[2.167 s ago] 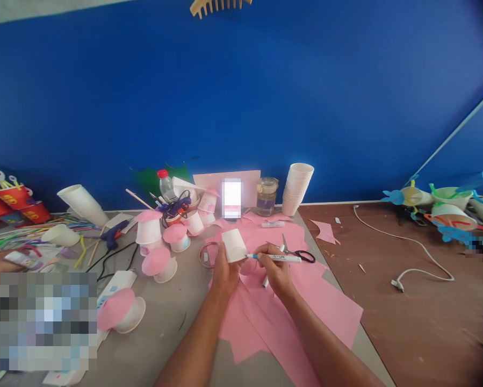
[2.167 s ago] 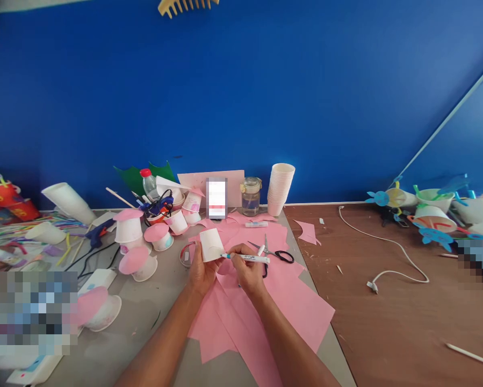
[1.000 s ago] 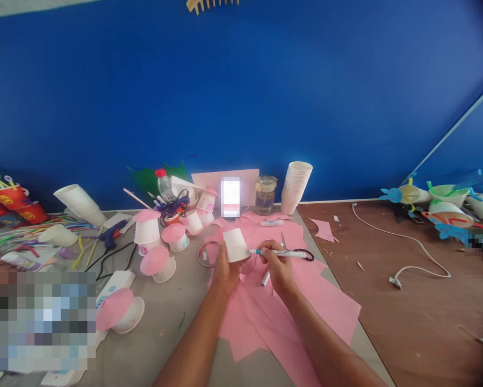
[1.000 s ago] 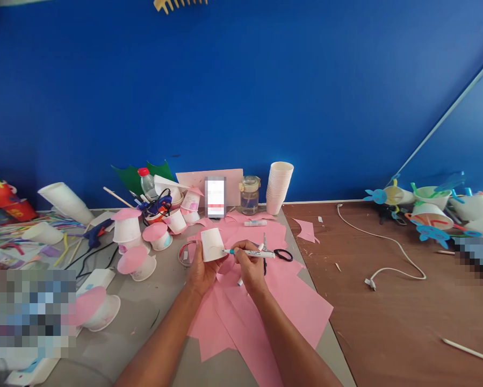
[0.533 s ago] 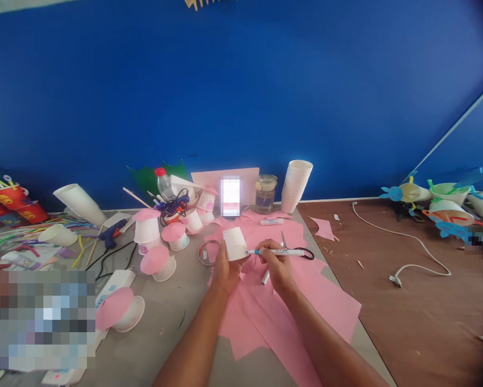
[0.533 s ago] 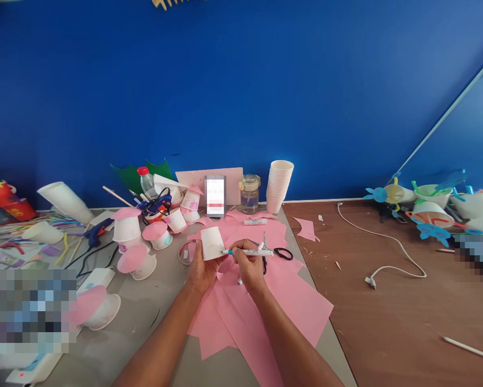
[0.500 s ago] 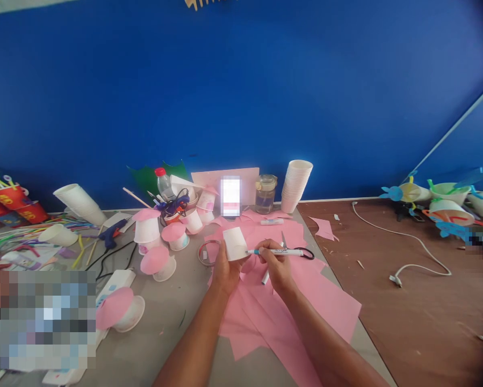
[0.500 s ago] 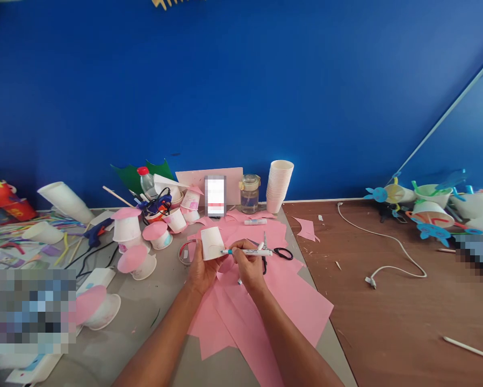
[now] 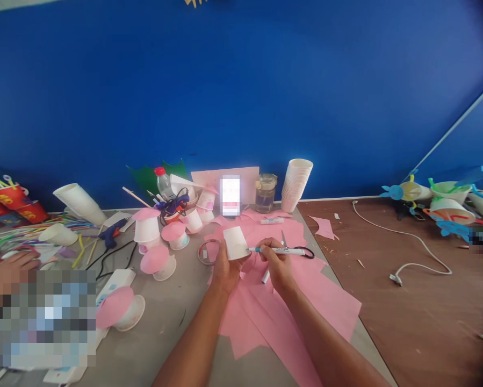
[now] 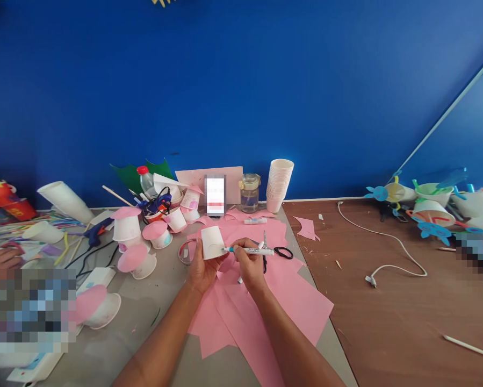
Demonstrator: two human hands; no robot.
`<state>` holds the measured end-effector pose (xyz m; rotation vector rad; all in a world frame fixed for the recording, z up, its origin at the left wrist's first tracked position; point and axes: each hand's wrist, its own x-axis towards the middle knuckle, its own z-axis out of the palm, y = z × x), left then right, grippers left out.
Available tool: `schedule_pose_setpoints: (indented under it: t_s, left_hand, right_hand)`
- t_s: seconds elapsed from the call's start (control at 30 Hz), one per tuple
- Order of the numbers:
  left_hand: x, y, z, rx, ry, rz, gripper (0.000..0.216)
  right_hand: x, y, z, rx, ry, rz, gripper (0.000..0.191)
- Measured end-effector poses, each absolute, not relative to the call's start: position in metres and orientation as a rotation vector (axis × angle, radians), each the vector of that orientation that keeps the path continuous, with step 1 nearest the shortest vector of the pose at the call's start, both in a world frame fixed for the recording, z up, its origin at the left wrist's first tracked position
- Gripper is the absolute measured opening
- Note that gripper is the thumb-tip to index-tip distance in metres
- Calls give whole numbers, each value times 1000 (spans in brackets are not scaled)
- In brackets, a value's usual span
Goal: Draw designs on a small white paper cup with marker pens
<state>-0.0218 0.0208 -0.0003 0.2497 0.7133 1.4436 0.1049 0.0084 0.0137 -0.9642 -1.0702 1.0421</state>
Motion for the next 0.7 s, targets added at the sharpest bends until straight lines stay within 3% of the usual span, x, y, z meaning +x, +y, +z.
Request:
schedule_pose_setpoints:
  t_s: [0.7]
  left_hand:
    - [-20,21,-1,279,717,1447,33]
  right_hand:
    - [103,6,20,-960,-1039,1099,13]
